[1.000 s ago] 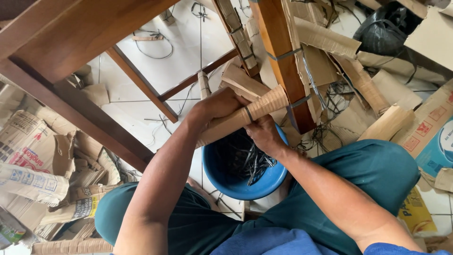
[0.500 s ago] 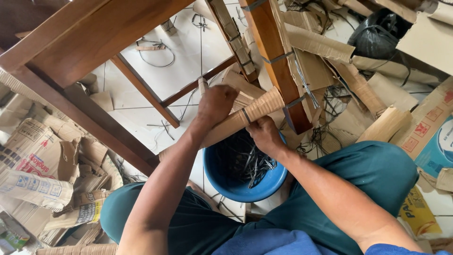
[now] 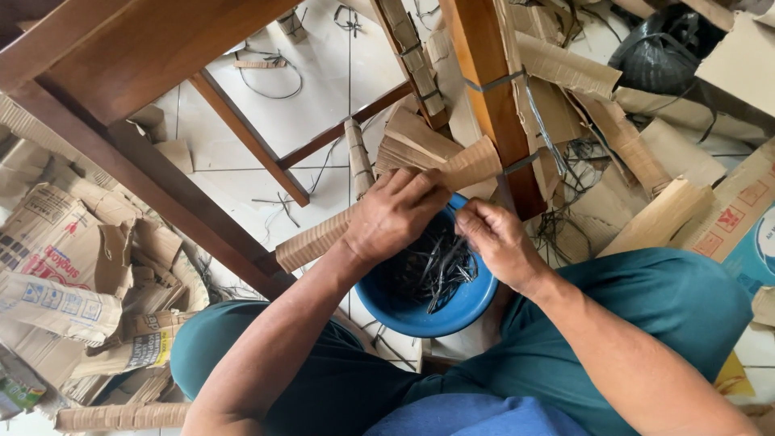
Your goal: The person sits on the floor and wraps corrugated cardboard around the legs of a wooden stool using metal wire. They repeatedly pick wire from a blue bowl, wrap it around the cardboard-covered leg, and twist the ends to secure it.
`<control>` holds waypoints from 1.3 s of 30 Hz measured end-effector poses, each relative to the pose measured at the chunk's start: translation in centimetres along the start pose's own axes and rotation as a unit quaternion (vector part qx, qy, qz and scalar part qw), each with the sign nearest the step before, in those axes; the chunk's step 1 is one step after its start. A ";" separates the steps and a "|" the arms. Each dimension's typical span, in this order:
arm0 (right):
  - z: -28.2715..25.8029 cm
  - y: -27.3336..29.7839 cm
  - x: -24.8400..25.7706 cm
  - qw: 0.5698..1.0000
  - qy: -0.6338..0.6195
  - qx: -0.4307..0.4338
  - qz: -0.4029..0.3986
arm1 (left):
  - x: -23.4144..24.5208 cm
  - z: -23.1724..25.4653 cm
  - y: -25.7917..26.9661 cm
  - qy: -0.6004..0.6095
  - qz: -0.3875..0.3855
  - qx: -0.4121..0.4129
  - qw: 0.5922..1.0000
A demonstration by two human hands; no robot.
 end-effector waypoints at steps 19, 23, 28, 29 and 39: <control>-8.4 0.4 1.7 0.965 0.124 0.185 0.135 | 0.8 -0.8 -3.1 0.295 -0.033 0.200 0.934; -10.1 -0.8 1.8 0.950 0.138 0.224 0.168 | 1.6 -0.6 -3.6 0.273 -0.049 0.170 0.945; -8.6 -1.7 1.3 0.972 0.084 0.156 0.152 | -0.3 -0.9 -1.9 0.300 -0.052 0.174 0.936; -7.9 -1.7 1.2 0.980 0.053 0.119 0.153 | -0.3 -0.9 -1.9 0.317 -0.053 0.185 0.929; -6.6 -1.0 -0.3 0.953 0.145 0.159 0.211 | 0.8 -1.8 -1.9 0.481 -0.001 0.351 0.803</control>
Point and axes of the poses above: each hand's wrist, its own y-axis away from the middle knuckle, its own x-axis out of the back of the hand, z = x × y, the point moved 3 cm from there along -y, towards the middle knuckle, and after that the axes turned 6 degrees about -z, right-handed, at the moved point
